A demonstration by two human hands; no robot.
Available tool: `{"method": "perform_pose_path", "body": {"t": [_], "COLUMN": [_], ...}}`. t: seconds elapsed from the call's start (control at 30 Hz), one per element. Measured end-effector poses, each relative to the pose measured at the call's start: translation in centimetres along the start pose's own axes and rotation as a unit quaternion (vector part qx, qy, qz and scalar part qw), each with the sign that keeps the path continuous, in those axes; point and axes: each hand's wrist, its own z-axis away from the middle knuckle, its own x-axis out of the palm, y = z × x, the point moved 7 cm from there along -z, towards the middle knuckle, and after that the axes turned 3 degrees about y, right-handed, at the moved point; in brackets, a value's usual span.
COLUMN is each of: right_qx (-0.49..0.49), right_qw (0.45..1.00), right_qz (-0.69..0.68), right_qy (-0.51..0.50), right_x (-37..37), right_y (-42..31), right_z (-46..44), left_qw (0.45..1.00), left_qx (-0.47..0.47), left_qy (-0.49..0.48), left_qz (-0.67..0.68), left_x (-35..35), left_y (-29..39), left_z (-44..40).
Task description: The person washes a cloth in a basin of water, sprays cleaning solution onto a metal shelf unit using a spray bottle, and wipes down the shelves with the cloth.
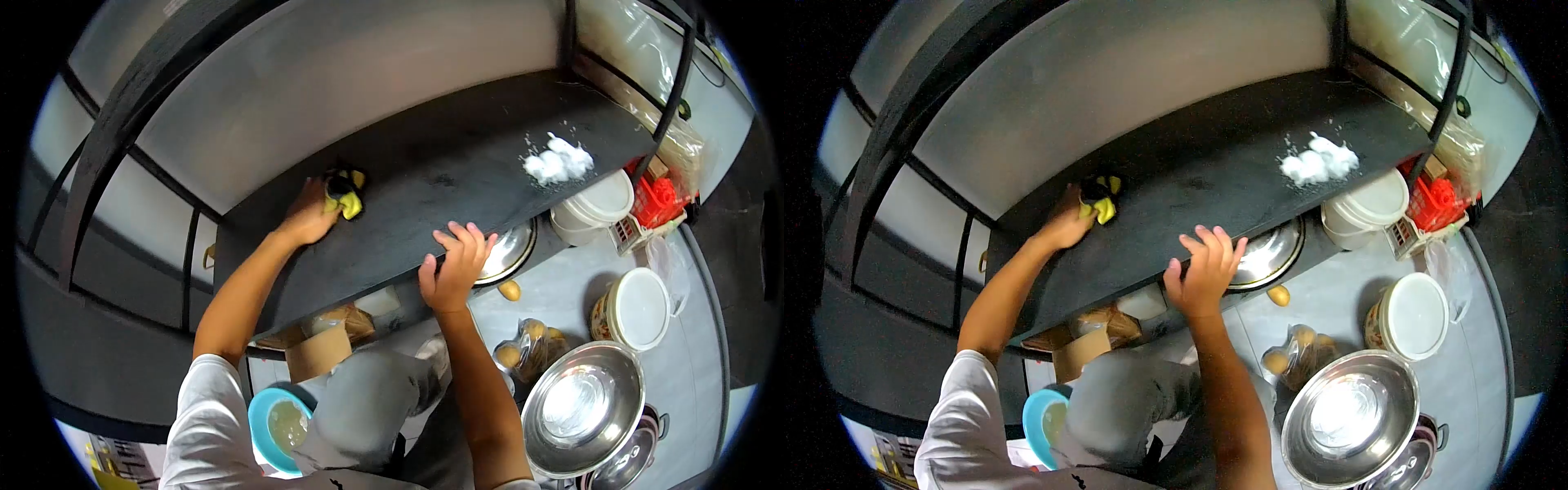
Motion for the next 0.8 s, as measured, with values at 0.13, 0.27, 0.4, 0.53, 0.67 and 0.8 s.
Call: {"method": "perform_pose_path", "body": {"t": [0.13, 0.27, 0.4, 0.53, 0.67, 0.8], "right_qx": [0.015, 0.023, 0.032, 0.014, 0.008, 0.003], "right_qw": [1.0, 0.999, 0.998, 0.999, 0.999, 0.999], "right_qz": [-0.018, -0.019, -0.028, -0.019, -0.022, -0.024], "right_qy": [0.007, 0.016, 0.036, 0.049, 0.043, 0.023], "right_x": [0.2, 0.1, 0.2, 0.6, 0.2, -0.4], "right_y": [0.1, 0.4, 0.6, 1.0, 1.2, 1.0], "right_z": [0.2, 0.5, 0.6, 0.7, 1.0, 0.4], "left_qw": [0.999, 0.997, 0.99, 0.984, 0.977, 0.978], "left_qx": [-0.035, -0.007, -0.013, -0.025, 0.049, 0.071], "left_qy": [0.013, 0.064, 0.138, 0.087, 0.08, -0.025], "left_qz": [0.019, -0.032, 0.024, 0.155, 0.193, 0.195], "left_x": [3.4, 6.2, 9.5, 7.0, 9.3, 6.4], "left_y": [-2.6, -1.5, -0.4, 11.7, 15.5, 15.4], "left_z": [-7.7, -16.2, -26.2, -28.4, -28.0, -22.0]}}
